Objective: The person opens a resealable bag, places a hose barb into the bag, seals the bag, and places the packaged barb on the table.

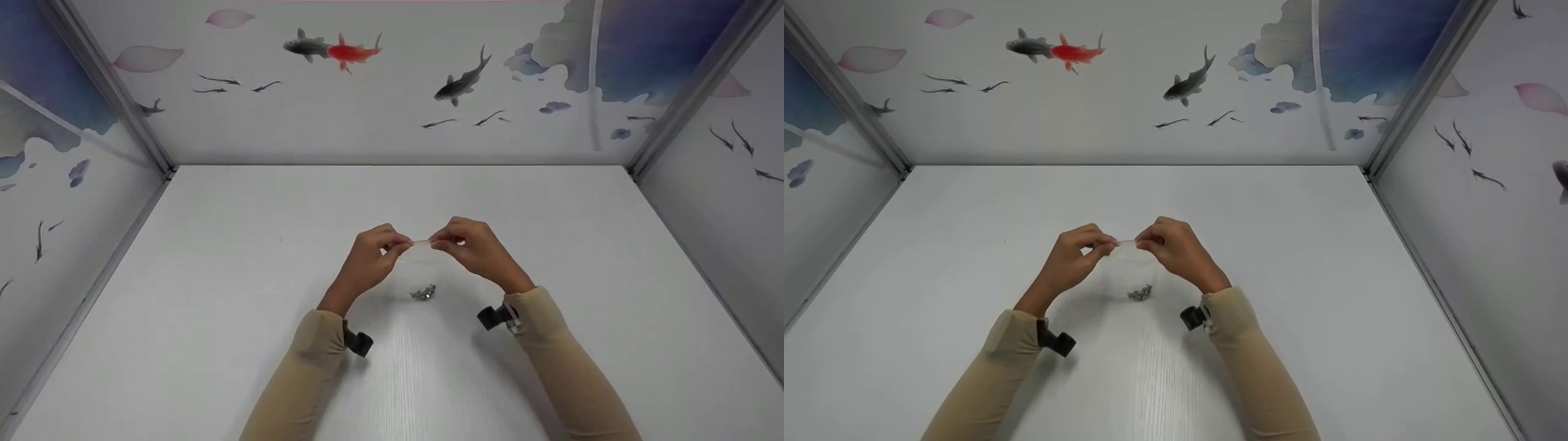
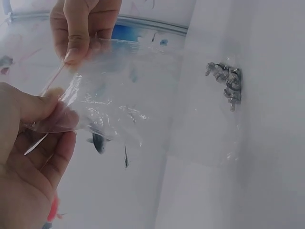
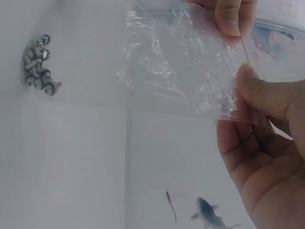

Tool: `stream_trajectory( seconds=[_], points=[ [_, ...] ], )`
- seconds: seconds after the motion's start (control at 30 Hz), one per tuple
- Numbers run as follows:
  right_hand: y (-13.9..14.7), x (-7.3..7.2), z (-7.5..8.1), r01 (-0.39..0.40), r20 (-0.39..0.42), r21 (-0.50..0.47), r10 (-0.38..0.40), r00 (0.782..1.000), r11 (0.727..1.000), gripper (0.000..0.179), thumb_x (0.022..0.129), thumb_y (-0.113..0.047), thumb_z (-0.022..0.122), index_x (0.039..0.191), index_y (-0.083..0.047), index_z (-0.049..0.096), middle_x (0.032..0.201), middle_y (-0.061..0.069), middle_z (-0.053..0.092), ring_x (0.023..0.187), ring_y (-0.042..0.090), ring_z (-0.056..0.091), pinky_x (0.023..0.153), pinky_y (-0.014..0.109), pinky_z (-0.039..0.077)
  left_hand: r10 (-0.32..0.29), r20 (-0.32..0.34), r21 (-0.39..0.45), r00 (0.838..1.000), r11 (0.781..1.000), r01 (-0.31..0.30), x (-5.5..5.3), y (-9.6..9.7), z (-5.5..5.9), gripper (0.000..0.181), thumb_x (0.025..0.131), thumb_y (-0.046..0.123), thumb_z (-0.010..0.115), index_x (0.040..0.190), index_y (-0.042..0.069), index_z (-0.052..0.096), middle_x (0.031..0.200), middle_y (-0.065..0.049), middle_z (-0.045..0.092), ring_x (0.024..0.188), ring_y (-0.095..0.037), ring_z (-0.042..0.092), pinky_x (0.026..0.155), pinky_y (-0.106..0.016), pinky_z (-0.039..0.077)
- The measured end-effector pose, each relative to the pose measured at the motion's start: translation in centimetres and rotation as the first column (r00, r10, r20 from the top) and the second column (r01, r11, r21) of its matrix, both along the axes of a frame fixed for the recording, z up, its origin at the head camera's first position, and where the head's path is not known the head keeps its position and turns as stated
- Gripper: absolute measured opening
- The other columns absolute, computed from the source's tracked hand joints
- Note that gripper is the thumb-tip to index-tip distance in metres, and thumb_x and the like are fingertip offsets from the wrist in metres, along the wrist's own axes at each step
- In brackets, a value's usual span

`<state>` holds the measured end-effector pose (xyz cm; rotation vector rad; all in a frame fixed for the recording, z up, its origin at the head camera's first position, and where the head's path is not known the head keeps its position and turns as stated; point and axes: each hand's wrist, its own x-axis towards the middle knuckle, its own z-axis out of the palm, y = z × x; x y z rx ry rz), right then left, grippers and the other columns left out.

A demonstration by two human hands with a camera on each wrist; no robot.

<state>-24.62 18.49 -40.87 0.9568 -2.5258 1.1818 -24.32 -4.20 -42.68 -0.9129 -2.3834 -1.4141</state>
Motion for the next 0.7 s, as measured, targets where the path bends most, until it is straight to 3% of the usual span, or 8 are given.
stream_trajectory(
  seconds=[0.23, 0.4, 0.57, 0.7],
  points=[
    [1.0, 0.2, 0.9, -0.049, -0.014, 0.091, 0.051, 0.999, 0.995, 0.020, 0.088, 0.003, 0.064, 0.103, -0.004, 0.075, 0.080, 0.010, 0.063, 0.069, 0.010, 0.050, 0.066, 0.022, 0.044, -0.037, -0.049, -0.091, 0.998, 0.995, 0.033, 0.5, -0.5, 0.4, 0.019, 0.094, 0.000, 0.056, 0.105, -0.001, 0.072, 0.086, -0.011, 0.063, 0.079, -0.019, 0.063, 0.072, -0.026, 0.051],
    [1.8, 1.0, 1.8, -0.076, -0.009, 0.111, 0.077, 0.997, 0.991, 0.018, 0.087, 0.001, 0.067, 0.101, -0.005, 0.076, 0.081, 0.006, 0.066, 0.068, 0.008, 0.050, 0.064, 0.022, 0.044, -0.055, -0.059, -0.080, 0.997, 0.995, 0.051, 1.4, -0.8, 0.9, 0.017, 0.093, 0.001, 0.059, 0.104, 0.000, 0.072, 0.088, -0.012, 0.067, 0.081, -0.019, 0.067, 0.074, -0.024, 0.053],
    [2.7, 1.9, 2.8, -0.097, 0.047, 0.107, 0.092, 0.995, 0.990, 0.015, 0.086, -0.005, 0.069, 0.099, -0.009, 0.076, 0.085, 0.002, 0.071, 0.070, 0.009, 0.058, 0.065, 0.022, 0.048, -0.043, -0.010, -0.041, 0.999, 0.998, 0.042, 2.4, -0.9, 1.9, 0.013, 0.090, 0.007, 0.066, 0.098, 0.004, 0.075, 0.092, -0.009, 0.073, 0.082, -0.015, 0.069, 0.073, -0.023, 0.054],
    [3.1, 2.4, 3.5, -0.124, 0.119, 0.091, 0.113, 0.986, 0.988, 0.013, 0.087, -0.008, 0.069, 0.099, -0.008, 0.075, 0.092, 0.004, 0.073, 0.077, 0.013, 0.065, 0.069, 0.023, 0.053, -0.056, 0.082, 0.031, 0.995, 0.998, 0.054, 2.7, -0.9, 2.3, 0.011, 0.088, 0.012, 0.069, 0.092, 0.005, 0.076, 0.087, -0.008, 0.074, 0.077, -0.015, 0.070, 0.070, -0.024, 0.054]
  ],
)
